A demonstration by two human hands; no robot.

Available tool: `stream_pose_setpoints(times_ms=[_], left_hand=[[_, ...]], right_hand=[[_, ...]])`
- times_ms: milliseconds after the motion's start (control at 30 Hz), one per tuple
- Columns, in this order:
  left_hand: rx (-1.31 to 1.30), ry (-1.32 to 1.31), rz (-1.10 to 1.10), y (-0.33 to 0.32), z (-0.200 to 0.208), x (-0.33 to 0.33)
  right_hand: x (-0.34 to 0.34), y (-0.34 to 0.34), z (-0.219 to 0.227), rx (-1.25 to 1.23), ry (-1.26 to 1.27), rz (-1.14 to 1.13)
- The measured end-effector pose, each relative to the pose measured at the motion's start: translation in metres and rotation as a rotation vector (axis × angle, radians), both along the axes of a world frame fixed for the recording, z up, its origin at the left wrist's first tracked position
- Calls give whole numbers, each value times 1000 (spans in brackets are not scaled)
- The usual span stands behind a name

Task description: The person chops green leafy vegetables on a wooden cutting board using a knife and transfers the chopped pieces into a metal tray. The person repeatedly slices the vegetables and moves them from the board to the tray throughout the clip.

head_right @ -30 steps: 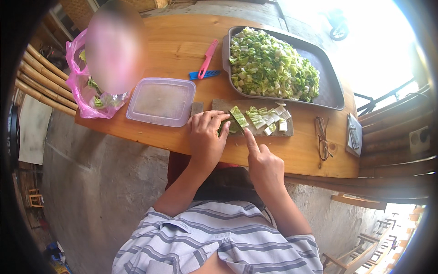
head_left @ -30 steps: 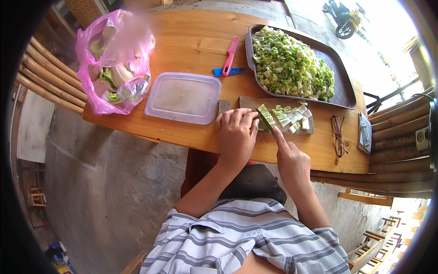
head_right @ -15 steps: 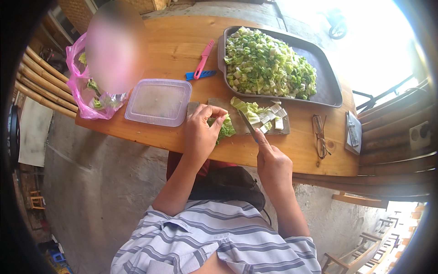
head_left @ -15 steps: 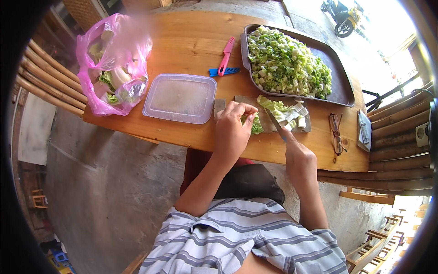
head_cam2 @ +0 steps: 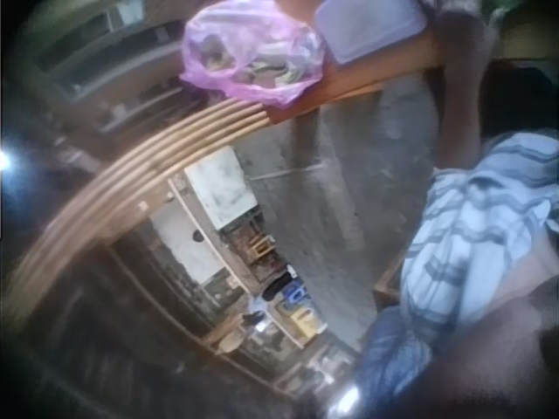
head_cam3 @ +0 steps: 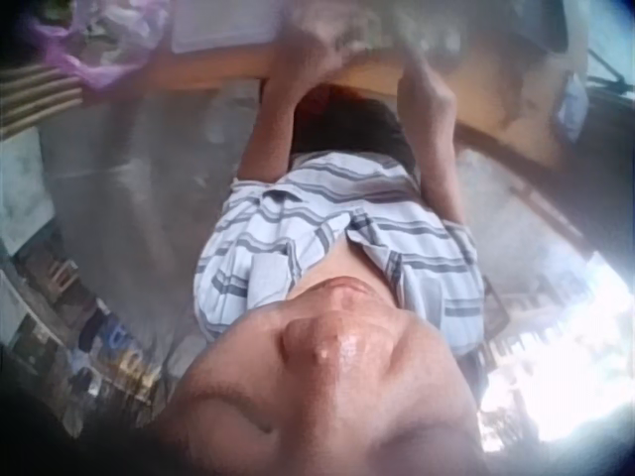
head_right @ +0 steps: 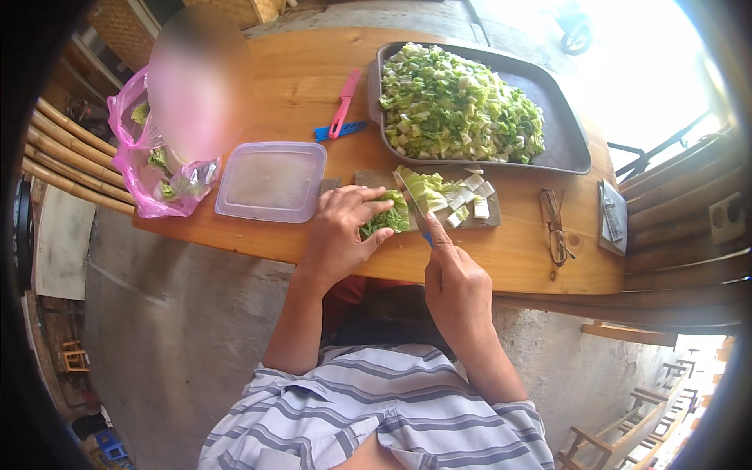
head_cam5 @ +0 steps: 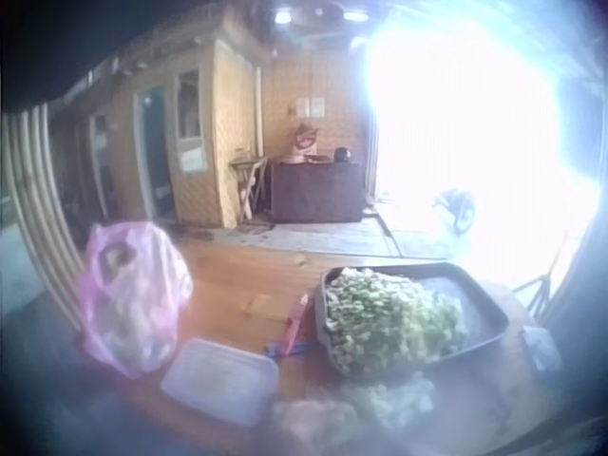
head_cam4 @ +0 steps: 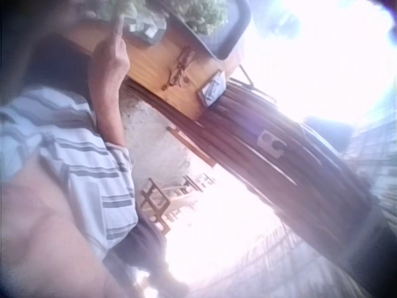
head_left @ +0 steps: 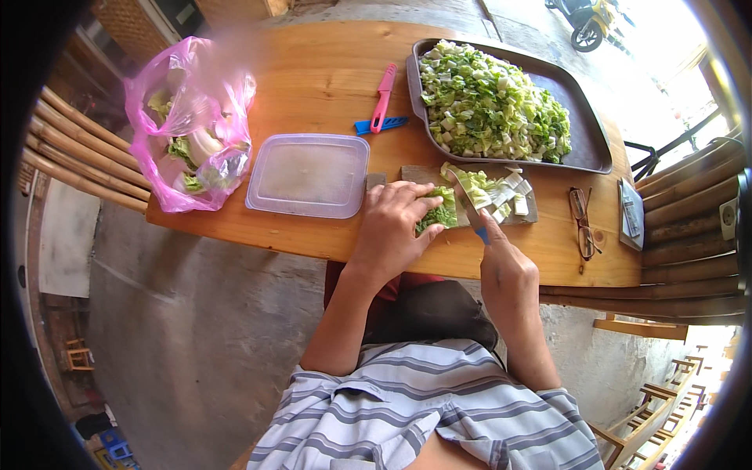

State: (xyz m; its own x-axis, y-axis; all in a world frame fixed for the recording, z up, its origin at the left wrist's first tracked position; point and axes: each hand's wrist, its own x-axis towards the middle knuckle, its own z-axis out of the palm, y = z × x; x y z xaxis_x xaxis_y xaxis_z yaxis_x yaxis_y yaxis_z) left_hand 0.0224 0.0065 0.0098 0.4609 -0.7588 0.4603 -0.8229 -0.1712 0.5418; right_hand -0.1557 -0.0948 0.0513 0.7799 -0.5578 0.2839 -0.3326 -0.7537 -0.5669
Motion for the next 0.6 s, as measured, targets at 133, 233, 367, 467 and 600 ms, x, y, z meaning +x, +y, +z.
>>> stream_pose_setpoints(times_ms=[133, 233, 367, 467, 600], left_hand=[[22, -4, -5, 1, 0, 0], [-9, 63, 25, -4, -5, -2], [-42, 36, 171, -13, -10, -9], [-62, 85, 284, -23, -14, -22], [-92, 32, 354, -22, -10, -31]], right_hand=[[5, 0, -2, -32, -27, 3], [5, -1, -3, -23, -58, 3], [4, 1, 5, 30, -39, -27], [5, -2, 4, 7, -19, -30], [10, -4, -10, -109, -44, 22]])
